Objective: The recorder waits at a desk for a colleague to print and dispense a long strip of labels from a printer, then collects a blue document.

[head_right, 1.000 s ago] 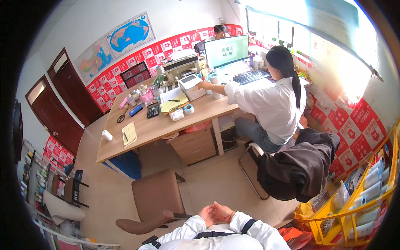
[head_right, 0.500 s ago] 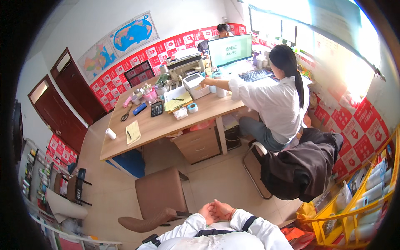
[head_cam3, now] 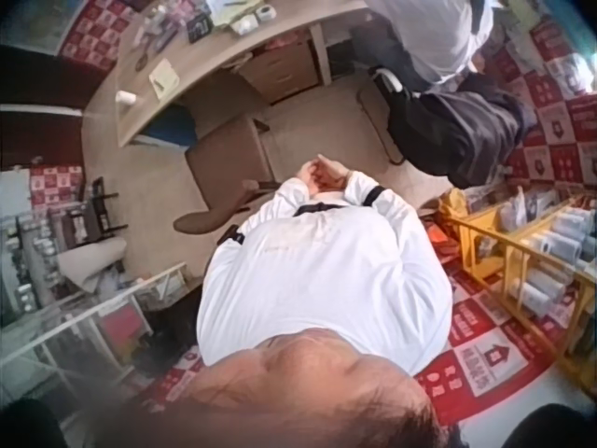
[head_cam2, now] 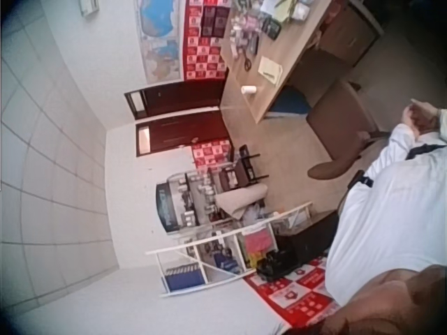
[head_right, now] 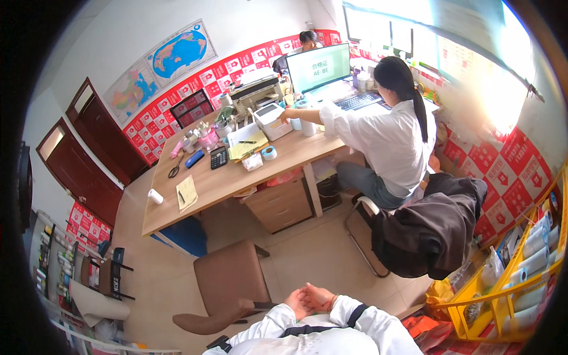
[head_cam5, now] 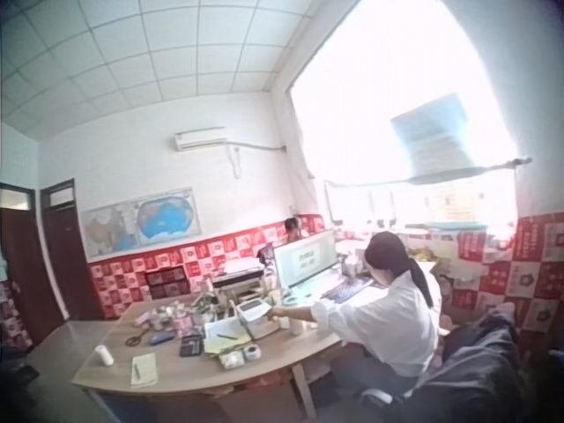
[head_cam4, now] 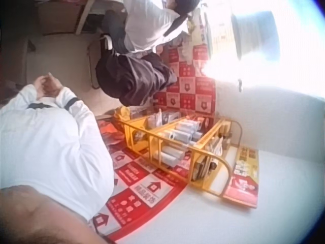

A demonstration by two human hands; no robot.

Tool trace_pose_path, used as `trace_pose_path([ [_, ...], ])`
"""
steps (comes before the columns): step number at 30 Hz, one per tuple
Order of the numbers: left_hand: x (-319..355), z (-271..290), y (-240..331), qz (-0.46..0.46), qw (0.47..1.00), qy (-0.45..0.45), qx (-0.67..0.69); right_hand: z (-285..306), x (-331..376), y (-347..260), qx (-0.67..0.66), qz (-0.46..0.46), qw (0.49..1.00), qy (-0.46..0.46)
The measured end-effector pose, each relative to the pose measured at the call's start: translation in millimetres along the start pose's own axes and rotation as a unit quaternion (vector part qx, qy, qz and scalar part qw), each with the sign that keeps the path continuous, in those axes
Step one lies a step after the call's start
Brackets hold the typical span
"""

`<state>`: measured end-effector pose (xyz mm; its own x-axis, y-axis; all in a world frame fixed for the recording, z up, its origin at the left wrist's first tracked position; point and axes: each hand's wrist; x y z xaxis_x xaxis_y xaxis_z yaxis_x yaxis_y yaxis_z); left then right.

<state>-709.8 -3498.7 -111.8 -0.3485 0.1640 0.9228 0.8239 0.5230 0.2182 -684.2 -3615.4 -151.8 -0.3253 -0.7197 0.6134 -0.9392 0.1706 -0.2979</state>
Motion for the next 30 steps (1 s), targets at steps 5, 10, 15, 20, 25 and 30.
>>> trace_pose_path([
  [5,-7,5,-2,-0.006,1.0,-0.014,0.013,3,-4,2,0.008,-0.006,1.0,0.015],
  [10,-11,5,-3,-0.009,0.999,-0.032,0.008,4,-7,2,0.006,-0.002,0.999,0.04],
  [15,-9,5,-2,-0.014,1.0,-0.025,0.005,7,-8,3,0.009,-0.002,1.0,0.009],
  [20,-9,5,-4,-0.023,1.0,-0.021,0.006,8,-10,6,0.01,0.0,1.0,0.029],
  [25,-16,6,-7,-0.004,1.0,-0.014,-0.006,-1,4,2,0.012,-0.012,1.0,0.026],
  [30,-15,6,-9,-0.003,1.0,-0.008,-0.001,2,2,6,0.001,-0.001,1.0,0.019],
])
Point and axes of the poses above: each hand's wrist, its own x-axis away from the middle knuckle, its own z-axis out of the back of the hand, y = z × x, and after that the axes turned 9 degrees about y, right-handed
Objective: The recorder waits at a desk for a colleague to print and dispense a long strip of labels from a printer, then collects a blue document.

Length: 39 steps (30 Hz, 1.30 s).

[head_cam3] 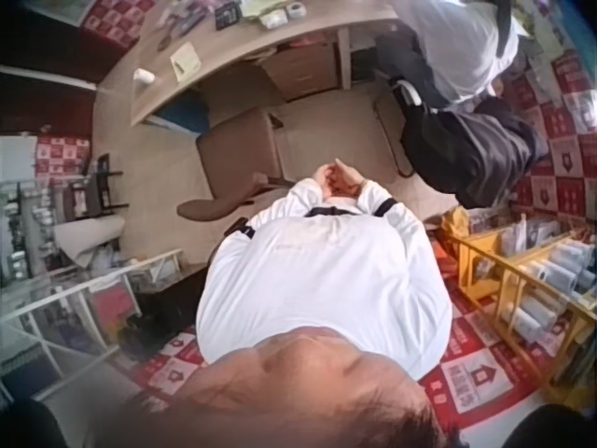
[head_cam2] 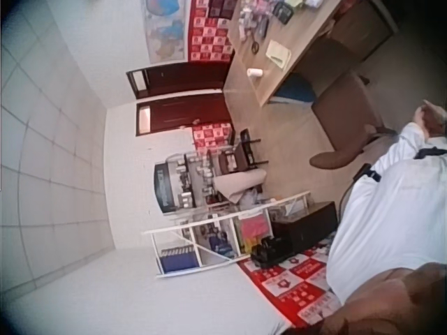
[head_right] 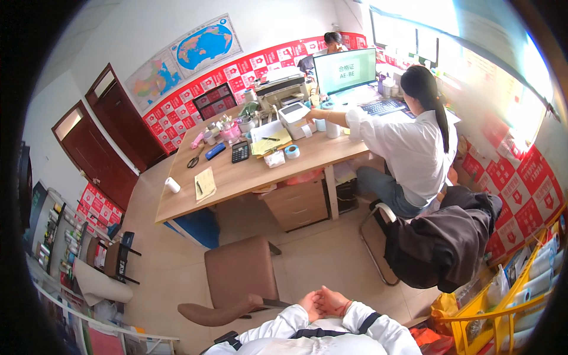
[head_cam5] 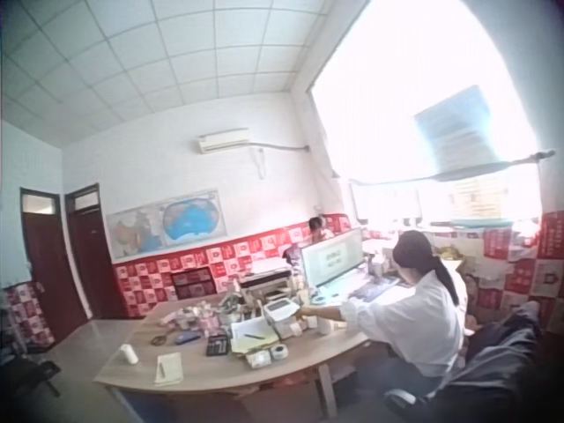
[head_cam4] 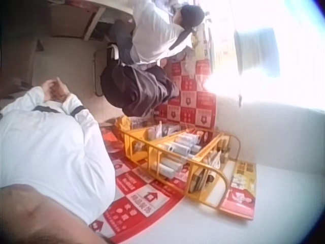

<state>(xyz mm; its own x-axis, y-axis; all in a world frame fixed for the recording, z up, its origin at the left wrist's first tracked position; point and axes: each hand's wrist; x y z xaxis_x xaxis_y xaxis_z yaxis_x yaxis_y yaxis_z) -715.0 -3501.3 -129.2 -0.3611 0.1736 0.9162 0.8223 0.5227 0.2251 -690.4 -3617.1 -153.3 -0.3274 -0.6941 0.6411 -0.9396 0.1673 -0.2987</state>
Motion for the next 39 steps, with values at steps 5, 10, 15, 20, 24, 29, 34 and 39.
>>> trace_pose_path([
  [5,6,0,-1,-0.001,1.0,-0.007,-0.004,5,-5,4,0.006,0.003,1.0,0.012],
  [10,11,-1,-1,0.002,1.0,0.005,-0.002,7,-8,6,0.004,-0.001,1.0,0.006],
  [15,7,3,-2,0.006,1.0,-0.007,0.017,8,-12,8,0.004,-0.001,1.0,-0.004],
  [20,8,5,-2,0.005,1.0,-0.014,0.014,-2,-5,5,0.01,-0.01,1.0,0.02],
  [24,8,3,-2,0.007,1.0,-0.002,0.006,-1,-4,5,0.035,-0.016,0.999,0.013],
  [29,10,1,-1,0.009,1.0,0.004,0.006,-5,0,3,0.027,-0.017,0.999,0.034],
  [34,6,3,-2,0.007,1.0,-0.006,0.003,-2,0,4,0.026,-0.017,0.999,0.023],
  [39,-1,6,-6,0.003,1.0,-0.016,0.007,-2,3,4,0.014,-0.013,0.999,0.028],
])
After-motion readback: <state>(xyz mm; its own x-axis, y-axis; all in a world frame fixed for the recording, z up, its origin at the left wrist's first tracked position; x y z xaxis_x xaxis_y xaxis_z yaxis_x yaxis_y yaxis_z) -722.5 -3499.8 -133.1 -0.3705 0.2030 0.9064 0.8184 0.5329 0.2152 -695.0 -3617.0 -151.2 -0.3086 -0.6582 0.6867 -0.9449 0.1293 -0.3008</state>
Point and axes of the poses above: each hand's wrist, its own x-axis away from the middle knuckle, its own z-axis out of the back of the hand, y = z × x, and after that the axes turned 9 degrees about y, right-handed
